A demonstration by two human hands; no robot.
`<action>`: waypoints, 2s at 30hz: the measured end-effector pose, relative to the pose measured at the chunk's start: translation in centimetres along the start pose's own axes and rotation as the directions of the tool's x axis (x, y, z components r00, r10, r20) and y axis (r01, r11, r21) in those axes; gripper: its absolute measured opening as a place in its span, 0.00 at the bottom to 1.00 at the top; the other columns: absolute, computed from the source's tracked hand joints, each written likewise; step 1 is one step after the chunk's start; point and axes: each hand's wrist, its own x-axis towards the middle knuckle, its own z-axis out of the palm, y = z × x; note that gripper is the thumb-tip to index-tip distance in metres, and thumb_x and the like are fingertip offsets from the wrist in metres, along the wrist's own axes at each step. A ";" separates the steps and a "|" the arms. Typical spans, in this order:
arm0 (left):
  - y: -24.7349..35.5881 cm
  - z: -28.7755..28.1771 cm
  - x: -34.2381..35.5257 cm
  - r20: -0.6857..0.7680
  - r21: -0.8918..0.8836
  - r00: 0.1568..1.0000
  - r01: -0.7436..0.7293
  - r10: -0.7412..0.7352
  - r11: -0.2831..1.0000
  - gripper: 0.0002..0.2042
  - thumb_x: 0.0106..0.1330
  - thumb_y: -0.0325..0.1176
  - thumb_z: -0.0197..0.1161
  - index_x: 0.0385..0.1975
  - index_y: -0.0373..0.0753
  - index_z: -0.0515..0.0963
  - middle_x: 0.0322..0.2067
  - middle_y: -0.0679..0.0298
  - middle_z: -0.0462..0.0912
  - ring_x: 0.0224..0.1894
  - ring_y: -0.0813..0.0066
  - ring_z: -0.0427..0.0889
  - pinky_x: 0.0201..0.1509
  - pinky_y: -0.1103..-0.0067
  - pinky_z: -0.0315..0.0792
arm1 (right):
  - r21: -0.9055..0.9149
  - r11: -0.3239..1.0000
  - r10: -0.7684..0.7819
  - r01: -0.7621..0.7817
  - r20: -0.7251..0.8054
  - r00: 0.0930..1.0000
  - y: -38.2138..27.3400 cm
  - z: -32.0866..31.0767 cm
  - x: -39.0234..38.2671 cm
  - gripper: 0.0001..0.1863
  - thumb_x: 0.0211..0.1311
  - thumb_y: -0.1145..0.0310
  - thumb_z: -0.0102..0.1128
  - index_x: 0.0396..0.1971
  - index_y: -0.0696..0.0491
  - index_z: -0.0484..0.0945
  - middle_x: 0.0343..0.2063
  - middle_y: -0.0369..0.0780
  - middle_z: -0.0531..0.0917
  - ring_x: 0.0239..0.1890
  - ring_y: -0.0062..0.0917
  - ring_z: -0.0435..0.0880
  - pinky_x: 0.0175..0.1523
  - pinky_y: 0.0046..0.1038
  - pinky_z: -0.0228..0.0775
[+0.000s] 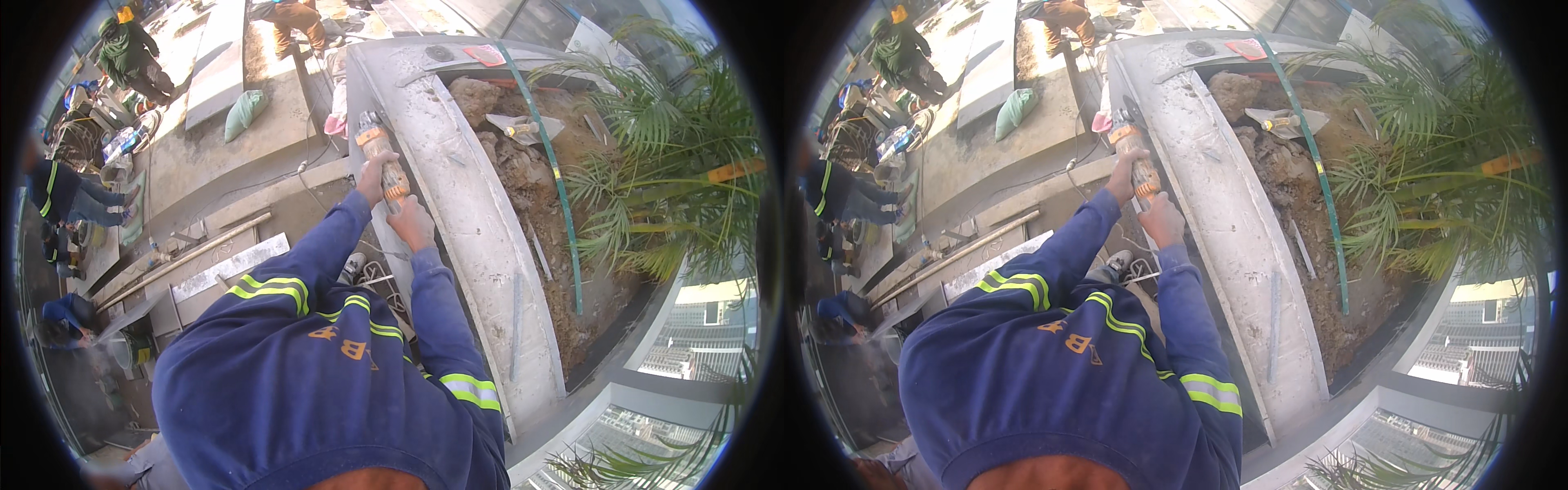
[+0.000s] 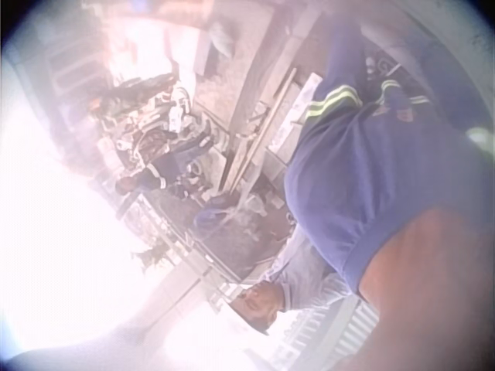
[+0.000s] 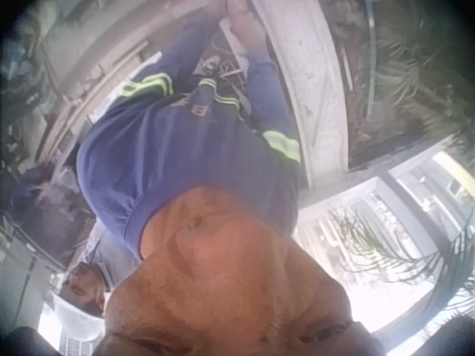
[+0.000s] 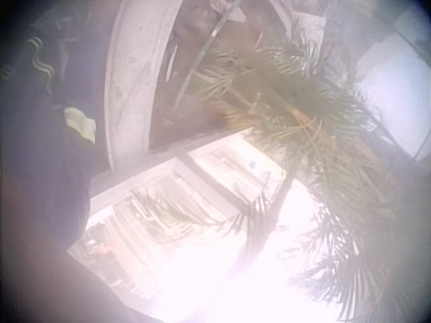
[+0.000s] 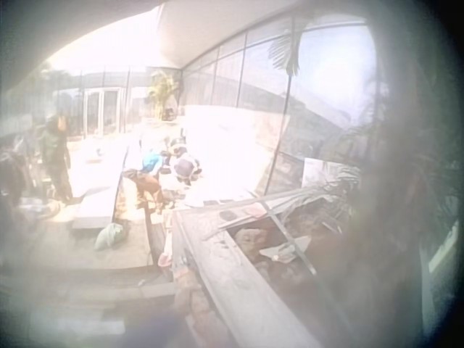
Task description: The person uses an angle grinder to cut a long stone slab on a construction site. Another worker measures the slab with a tape measure while the cutter continues the cut along the marked line.
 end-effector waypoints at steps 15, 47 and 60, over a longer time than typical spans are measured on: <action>-0.4 -0.3 0.2 -0.041 -0.014 0.999 -0.007 0.007 1.000 0.16 0.53 0.33 0.71 0.39 0.37 0.74 0.27 0.60 0.77 0.25 0.63 0.82 0.29 0.65 0.81 | -0.017 0.999 -0.029 0.029 -0.017 0.999 0.0 -0.5 -0.9 0.25 0.53 0.59 0.69 0.44 0.59 0.72 0.40 0.56 0.86 0.45 0.50 0.88 0.51 0.47 0.80; -0.3 0.1 0.2 0.008 -0.006 1.000 -0.006 0.007 1.000 0.15 0.55 0.33 0.69 0.38 0.37 0.74 0.26 0.60 0.76 0.24 0.64 0.82 0.28 0.65 0.81 | -0.003 0.999 -0.032 0.032 -0.035 0.999 0.3 -0.1 -0.4 0.25 0.52 0.59 0.70 0.43 0.59 0.72 0.39 0.55 0.87 0.44 0.50 0.88 0.49 0.47 0.81; -0.6 0.4 -1.3 -0.008 -0.008 1.000 0.000 0.000 1.000 0.15 0.54 0.33 0.70 0.37 0.37 0.74 0.27 0.61 0.76 0.24 0.65 0.82 0.28 0.66 0.81 | 0.023 1.000 0.010 -0.010 0.000 1.000 0.0 -1.0 -2.0 0.28 0.51 0.55 0.70 0.44 0.60 0.73 0.41 0.57 0.86 0.46 0.52 0.87 0.51 0.48 0.79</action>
